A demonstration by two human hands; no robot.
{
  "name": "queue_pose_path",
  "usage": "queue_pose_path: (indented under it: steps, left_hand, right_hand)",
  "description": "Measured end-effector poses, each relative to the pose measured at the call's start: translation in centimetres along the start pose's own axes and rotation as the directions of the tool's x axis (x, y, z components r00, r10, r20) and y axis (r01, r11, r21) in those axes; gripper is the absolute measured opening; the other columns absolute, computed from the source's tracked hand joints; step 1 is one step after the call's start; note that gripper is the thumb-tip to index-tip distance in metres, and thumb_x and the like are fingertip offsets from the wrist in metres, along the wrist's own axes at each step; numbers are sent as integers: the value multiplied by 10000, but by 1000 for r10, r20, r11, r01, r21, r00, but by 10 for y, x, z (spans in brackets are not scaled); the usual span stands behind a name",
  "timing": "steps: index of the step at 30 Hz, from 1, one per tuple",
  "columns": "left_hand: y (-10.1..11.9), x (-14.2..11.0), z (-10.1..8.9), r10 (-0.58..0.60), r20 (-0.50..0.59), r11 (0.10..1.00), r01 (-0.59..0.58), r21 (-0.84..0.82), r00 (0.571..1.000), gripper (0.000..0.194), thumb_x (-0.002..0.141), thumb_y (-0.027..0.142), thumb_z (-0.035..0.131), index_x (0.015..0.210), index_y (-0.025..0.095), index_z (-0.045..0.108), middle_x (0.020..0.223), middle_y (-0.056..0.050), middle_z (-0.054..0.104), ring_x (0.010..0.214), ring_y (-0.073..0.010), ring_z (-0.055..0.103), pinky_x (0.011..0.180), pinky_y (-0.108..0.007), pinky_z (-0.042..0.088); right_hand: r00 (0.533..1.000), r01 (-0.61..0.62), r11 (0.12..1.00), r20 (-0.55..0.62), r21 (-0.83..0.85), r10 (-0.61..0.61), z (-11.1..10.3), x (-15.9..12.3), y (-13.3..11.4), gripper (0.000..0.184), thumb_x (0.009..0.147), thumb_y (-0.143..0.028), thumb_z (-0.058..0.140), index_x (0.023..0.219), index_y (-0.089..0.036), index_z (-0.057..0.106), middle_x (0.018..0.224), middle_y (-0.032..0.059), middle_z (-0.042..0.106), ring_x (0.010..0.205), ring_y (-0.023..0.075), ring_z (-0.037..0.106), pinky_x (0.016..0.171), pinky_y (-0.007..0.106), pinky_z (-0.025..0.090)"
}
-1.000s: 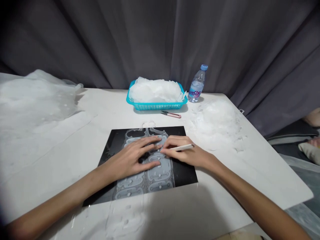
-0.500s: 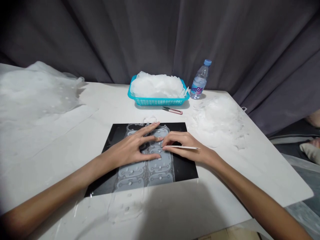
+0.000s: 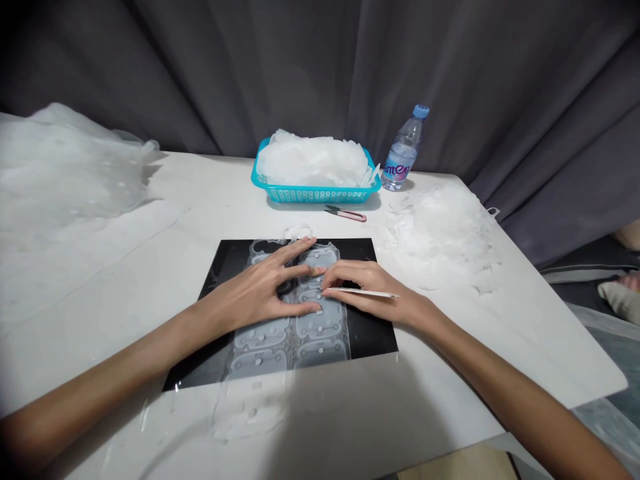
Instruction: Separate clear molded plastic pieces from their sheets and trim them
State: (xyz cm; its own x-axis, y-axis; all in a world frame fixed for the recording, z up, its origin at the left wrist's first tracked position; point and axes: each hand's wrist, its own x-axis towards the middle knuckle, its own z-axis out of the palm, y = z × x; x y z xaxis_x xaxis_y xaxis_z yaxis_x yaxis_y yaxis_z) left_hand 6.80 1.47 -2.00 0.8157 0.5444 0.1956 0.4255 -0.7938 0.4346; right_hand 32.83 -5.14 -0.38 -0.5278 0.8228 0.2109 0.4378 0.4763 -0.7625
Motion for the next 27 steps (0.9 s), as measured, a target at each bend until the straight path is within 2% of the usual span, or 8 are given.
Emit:
queue_pose_path:
  steps: [8,17,27]
  left_hand:
    - [-2,1,1,-14,10,1000,14,-19,1000,704,916,767,634,1403,262,690,1770,-97,279,1589,-363,370,1270,-535,398]
    - [-3,1,2,7,1,1000,-7,0,1000,716,922,774,617,1383,232,701,1746,-137,331,1598,-345,357,1278,-529,385]
    - [-5,-1,7,23,-29,1000,-24,-20,999,643,938,694,665,1345,198,713,1726,-153,369,1600,-331,358,1286,-500,378]
  right_hand:
    - [999,42,999,-9,-26,-42,3,-2,3,131,1071,-279,616,1099,-226,732,1114,46,753,1074,202,705,966,357,556]
    - [998,47,996,-30,-76,-50,8,-1,-2,93,1071,-259,610,1086,-227,695,1098,46,741,1050,206,700,951,368,566]
    - [979,164,923,-55,-348,-195,23,-3,-16,84,1088,-187,529,1119,-183,607,1066,102,726,1100,252,702,941,396,580]
